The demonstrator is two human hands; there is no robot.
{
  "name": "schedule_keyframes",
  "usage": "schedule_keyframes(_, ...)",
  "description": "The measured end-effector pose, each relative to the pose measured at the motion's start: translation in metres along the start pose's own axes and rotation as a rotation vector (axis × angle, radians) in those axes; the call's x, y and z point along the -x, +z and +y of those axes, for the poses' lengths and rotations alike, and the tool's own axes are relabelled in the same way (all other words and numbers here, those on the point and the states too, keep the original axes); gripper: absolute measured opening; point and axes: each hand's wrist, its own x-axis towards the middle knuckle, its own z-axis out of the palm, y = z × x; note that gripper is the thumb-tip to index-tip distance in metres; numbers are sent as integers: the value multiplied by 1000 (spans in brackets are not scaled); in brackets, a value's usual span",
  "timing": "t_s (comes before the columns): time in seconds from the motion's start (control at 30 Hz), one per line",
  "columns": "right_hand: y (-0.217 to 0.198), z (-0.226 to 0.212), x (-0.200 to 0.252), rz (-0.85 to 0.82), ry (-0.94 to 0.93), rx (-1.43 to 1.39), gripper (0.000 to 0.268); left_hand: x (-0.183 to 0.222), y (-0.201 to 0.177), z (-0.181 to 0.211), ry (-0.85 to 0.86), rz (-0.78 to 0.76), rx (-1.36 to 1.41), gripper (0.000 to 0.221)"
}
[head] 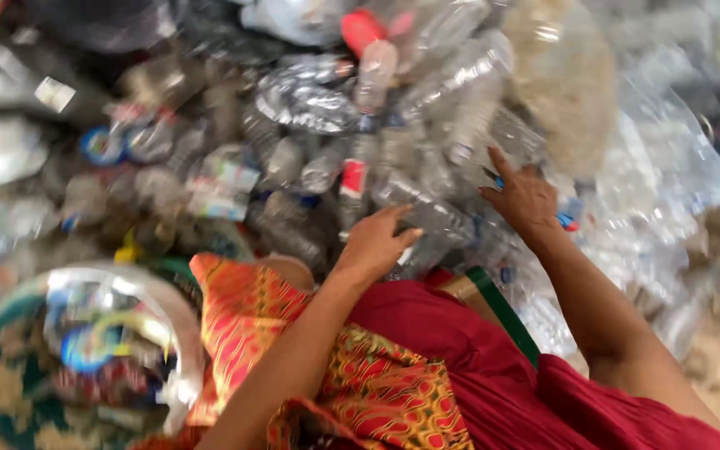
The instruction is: Sorting plastic bottles by removing caps and labels using a cutter and hands
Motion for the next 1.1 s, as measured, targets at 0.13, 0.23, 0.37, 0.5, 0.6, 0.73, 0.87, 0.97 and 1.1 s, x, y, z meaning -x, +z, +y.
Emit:
schedule_keyframes(0.13,-6,-1,-17,-24,-111,4,87,5,9,-13,74,172,42,55)
schedule_keyframes(0.23,-48,-1,-25,-166,-59,312,100,27,-17,1,79,242,202,58)
schedule_keyframes(0.37,-97,-59,-19,-5,-169,616,41,79,-65,-19,311,606,313,44)
schedule_keyframes(0.5,-104,-261,-39,247,-562,427,50,182,-138,-57,254,839,313,40)
schedule_keyframes(0.6,-94,-475,-8,244,-1072,-164,44,252,-169,-102,122,976,413,32)
schedule_keyframes(0.73,-81,-704,8,364,-1402,-137,75,310,-181,-168,-220,1123,550,29)
schedule_keyframes(0.87,-63,-836,-1,589,-1372,275,125,344,-161,-222,-383,1275,873,32)
schedule_keyframes(0.97,-81,-852,22,393,-1271,337,125,357,-159,-246,-405,1241,1024,39)
schedule_keyframes(1.1,-118,-811,57,-380,-1170,-313,86,371,-162,-263,-172,1283,1337,72)
